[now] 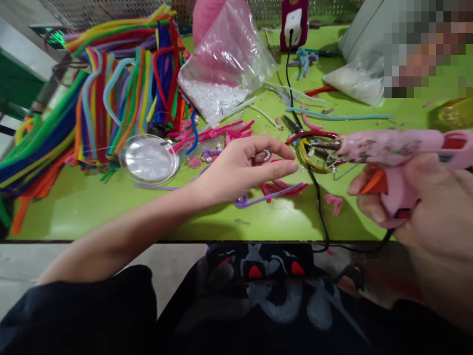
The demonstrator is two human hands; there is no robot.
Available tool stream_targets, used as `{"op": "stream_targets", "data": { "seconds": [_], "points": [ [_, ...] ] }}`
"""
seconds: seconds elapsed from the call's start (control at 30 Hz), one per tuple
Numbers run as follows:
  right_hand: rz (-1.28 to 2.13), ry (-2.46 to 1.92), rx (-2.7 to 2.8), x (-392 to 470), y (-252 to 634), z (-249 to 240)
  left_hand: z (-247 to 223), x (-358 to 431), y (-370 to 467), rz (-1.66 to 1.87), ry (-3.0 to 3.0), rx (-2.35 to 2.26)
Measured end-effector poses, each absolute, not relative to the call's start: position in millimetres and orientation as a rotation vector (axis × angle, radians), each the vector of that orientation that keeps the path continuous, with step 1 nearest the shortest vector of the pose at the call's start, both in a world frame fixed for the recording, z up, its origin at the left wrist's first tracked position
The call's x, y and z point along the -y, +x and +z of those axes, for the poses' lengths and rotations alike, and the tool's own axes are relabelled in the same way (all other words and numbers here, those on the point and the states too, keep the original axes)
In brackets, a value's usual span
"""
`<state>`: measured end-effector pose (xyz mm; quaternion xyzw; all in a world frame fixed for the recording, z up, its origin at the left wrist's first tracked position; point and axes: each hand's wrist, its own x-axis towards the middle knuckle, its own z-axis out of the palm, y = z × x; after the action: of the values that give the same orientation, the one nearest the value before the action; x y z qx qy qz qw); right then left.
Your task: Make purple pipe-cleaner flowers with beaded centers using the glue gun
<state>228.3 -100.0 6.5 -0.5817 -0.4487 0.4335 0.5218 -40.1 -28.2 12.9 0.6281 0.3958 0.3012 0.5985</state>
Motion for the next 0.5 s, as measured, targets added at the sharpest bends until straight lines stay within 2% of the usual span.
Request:
{"op": "stream_targets", "data": {
  "seconds": [0.33, 0.5],
  "points": [
    [1.135, -1.332, 1.112, 100, 216, 1, 6, 32, -35, 0.815, 1.313, -0.864],
    [1.079, -1.341, 1.035, 95, 222, 2, 9, 31, -66, 0.97, 1.266, -0.985]
  ]
}}
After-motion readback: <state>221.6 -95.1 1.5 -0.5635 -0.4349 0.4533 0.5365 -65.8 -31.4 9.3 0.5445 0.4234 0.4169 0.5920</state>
